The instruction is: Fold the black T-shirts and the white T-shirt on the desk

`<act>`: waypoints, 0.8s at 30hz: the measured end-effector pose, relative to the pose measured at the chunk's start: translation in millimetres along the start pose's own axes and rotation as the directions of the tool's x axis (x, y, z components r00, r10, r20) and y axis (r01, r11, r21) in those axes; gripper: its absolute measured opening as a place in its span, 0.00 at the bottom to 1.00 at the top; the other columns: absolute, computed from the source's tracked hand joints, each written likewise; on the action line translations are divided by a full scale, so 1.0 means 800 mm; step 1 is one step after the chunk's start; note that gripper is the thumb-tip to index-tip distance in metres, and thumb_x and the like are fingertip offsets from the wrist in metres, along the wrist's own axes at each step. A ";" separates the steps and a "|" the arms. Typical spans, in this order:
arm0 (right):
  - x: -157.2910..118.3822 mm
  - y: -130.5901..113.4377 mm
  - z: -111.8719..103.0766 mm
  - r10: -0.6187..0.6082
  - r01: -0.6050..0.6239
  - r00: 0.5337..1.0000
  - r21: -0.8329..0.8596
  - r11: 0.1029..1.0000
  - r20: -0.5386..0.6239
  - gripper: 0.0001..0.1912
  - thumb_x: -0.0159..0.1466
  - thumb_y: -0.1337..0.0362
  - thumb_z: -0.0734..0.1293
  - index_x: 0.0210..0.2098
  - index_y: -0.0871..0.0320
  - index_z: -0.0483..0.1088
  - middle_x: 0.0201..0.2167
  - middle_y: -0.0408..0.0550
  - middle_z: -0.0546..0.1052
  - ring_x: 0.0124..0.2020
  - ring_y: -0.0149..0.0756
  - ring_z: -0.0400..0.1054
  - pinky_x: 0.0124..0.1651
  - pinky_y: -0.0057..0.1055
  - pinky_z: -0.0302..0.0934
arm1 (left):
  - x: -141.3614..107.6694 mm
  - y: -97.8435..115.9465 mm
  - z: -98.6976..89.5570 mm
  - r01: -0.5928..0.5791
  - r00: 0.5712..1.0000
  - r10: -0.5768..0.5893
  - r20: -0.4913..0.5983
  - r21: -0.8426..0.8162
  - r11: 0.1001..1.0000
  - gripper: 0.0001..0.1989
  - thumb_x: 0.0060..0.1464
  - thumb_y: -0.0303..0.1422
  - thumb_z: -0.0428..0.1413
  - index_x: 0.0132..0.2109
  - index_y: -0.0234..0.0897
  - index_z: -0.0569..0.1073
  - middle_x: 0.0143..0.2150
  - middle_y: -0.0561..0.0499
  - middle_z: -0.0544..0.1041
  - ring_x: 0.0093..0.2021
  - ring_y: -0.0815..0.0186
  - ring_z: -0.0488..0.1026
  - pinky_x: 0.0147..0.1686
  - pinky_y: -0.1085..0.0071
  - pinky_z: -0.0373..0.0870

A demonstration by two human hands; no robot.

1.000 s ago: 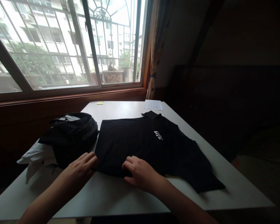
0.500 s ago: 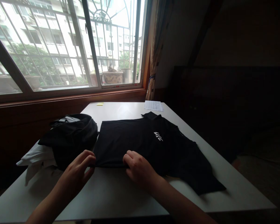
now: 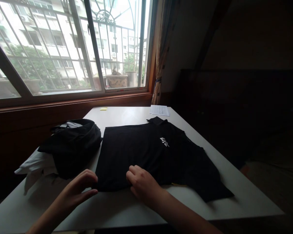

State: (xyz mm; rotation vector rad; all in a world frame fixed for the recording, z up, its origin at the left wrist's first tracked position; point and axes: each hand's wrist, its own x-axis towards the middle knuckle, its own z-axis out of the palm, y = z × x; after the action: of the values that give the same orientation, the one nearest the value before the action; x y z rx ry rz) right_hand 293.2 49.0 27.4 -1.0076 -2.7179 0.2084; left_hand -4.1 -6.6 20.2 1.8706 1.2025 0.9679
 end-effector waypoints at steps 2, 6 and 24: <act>0.000 -0.002 0.002 -0.001 0.001 1.000 -0.009 1.000 0.017 0.10 0.58 0.75 0.65 0.36 0.56 0.64 0.40 0.45 0.71 0.40 0.37 0.64 0.40 0.31 0.59 | -0.003 -0.001 0.004 0.010 1.000 -0.010 -0.015 0.001 1.000 0.06 0.61 0.34 0.59 0.44 0.39 0.73 0.42 0.48 0.72 0.41 0.64 0.73 0.41 0.69 0.74; 0.000 -0.003 0.002 0.008 -0.009 0.999 0.020 1.000 0.047 0.09 0.60 0.72 0.68 0.38 0.56 0.65 0.39 0.45 0.72 0.40 0.37 0.65 0.41 0.30 0.60 | -0.005 0.002 0.007 -0.011 1.000 0.013 -0.029 0.057 0.998 0.05 0.63 0.34 0.57 0.44 0.40 0.74 0.42 0.48 0.72 0.39 0.64 0.74 0.39 0.70 0.75; -0.121 0.130 -0.066 0.292 -0.372 0.914 0.297 0.879 0.280 0.05 0.60 0.70 0.68 0.34 0.54 0.76 0.37 0.42 0.75 0.34 0.32 0.70 0.36 0.27 0.61 | 0.002 -0.004 -0.024 -0.216 0.973 0.229 0.020 0.417 0.883 0.11 0.64 0.34 0.55 0.51 0.43 0.78 0.45 0.47 0.78 0.42 0.64 0.79 0.40 0.76 0.78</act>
State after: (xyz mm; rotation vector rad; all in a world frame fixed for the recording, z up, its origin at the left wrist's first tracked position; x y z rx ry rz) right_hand 443.7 66.6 40.0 -1.4059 -2.5372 0.8814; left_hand -21.5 -0.6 26.7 2.3827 1.3104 0.9113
